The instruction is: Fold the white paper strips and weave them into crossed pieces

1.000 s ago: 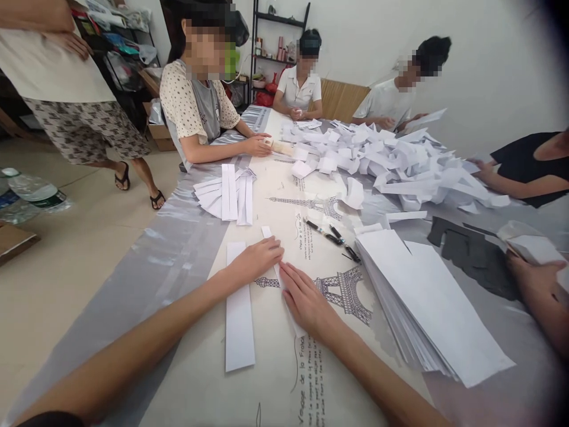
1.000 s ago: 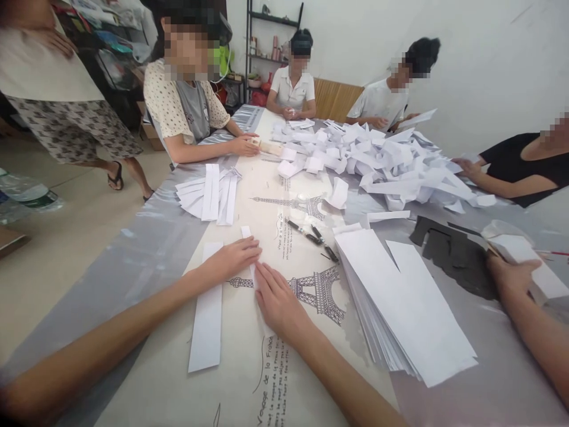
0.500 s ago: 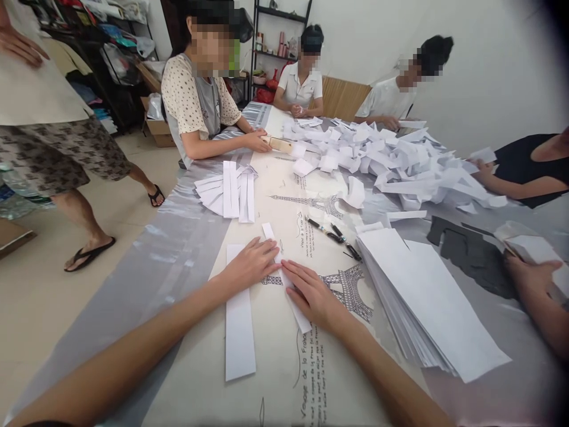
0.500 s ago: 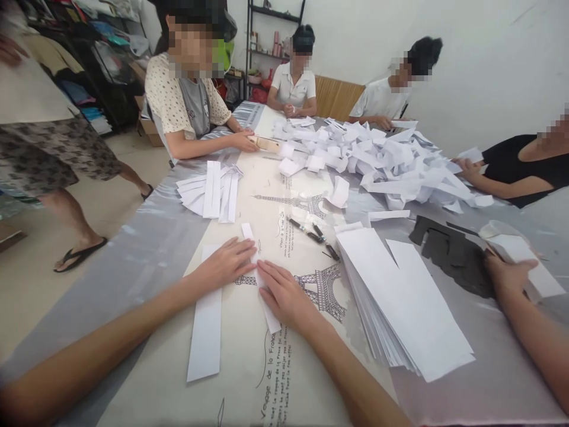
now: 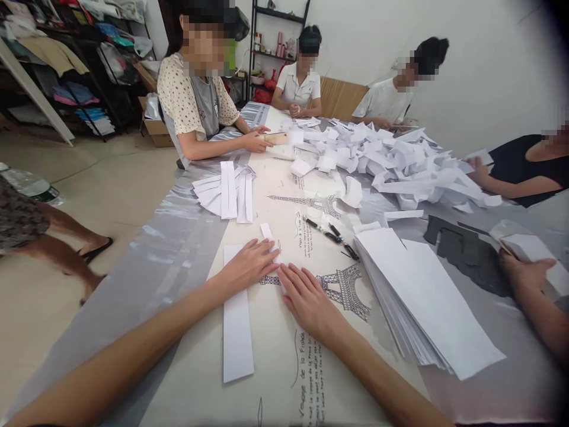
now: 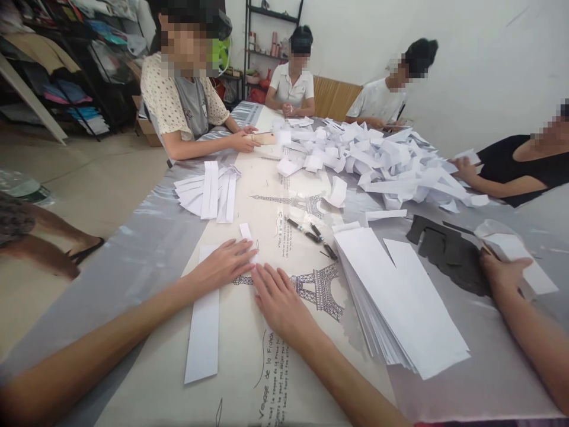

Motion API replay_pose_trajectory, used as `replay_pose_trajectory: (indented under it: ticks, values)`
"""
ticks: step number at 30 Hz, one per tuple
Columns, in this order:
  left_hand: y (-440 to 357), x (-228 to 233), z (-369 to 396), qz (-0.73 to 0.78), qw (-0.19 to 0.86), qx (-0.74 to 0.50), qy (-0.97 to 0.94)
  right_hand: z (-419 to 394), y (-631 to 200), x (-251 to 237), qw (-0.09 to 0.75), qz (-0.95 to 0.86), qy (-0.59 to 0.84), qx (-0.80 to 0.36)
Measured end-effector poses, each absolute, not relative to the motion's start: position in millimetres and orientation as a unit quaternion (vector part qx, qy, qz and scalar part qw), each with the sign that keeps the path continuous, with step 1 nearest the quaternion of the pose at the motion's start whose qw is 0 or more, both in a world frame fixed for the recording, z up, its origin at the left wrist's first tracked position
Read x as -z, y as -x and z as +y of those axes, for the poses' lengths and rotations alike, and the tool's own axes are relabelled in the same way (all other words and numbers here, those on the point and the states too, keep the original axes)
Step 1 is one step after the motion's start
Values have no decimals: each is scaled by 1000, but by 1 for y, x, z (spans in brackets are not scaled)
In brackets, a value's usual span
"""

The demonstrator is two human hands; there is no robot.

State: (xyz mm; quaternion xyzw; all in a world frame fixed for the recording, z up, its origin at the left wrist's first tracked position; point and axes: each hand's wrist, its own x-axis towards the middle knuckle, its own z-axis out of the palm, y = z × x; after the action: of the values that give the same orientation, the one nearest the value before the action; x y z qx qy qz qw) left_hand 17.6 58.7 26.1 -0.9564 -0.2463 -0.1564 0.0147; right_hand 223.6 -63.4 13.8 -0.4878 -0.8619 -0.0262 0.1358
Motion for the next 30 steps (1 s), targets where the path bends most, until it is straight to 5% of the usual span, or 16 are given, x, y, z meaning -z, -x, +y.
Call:
replay_pose_trajectory:
  ticks: [9, 14, 22, 30]
  values:
    - [-17, -29, 58, -256, -3, 177, 950, -79, -214, -17, 171, -833, 524, 47]
    - [-14, -26, 68, -129, -64, 214, 966, -82, -212, -19, 187, -823, 536, 27]
    - [-5, -41, 79, -98, -121, 182, 971, -73, -226, -21, 300, -784, 533, -103]
    - [-2, -48, 75, -112, -158, 171, 966, -65, -246, -28, 263, -768, 568, -138]
